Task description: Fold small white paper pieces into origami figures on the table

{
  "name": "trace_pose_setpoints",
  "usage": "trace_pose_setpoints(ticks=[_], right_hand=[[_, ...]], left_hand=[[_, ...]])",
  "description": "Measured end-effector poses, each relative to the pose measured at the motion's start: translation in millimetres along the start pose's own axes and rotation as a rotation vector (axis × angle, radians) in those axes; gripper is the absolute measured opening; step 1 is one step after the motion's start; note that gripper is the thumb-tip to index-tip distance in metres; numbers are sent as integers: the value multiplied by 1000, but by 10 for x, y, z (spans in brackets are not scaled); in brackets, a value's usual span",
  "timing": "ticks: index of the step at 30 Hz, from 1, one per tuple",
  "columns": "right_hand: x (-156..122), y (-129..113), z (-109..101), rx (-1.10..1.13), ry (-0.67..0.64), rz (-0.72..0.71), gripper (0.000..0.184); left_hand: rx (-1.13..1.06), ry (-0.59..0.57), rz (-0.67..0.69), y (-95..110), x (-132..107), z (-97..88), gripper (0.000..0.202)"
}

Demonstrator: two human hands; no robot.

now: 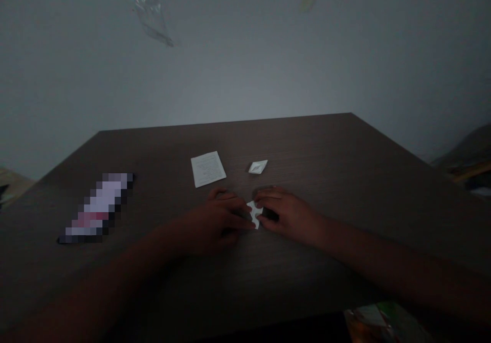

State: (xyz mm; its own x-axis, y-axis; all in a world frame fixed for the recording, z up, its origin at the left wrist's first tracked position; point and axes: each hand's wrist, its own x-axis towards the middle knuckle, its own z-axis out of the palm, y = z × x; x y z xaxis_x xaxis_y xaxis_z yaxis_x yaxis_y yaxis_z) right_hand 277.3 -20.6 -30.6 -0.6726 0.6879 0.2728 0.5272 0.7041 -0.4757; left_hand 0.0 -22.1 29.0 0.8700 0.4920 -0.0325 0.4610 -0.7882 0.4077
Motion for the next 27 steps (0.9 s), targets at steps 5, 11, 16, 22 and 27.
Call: trace_pose_setpoints(ticks=[5,11,16,22,27], right_hand=[[-22,-42,6,-10,-31,45,30],[-54,-50,13,0,-33,45,52],[-54,49,-21,17,-4,21,30],[-20,140,21,4,46,8,20],[-30,222,14,-23,72,20,31]], left_hand=[[7,-14,10,-14,-10,12,51],[15,-11,-8,10,-18,-19,54],[5,-27,12,-25,-15,22,53],[-22,-23,-6,-7,-29,38,47],[-16,-21,-15,37,-31,9,47]])
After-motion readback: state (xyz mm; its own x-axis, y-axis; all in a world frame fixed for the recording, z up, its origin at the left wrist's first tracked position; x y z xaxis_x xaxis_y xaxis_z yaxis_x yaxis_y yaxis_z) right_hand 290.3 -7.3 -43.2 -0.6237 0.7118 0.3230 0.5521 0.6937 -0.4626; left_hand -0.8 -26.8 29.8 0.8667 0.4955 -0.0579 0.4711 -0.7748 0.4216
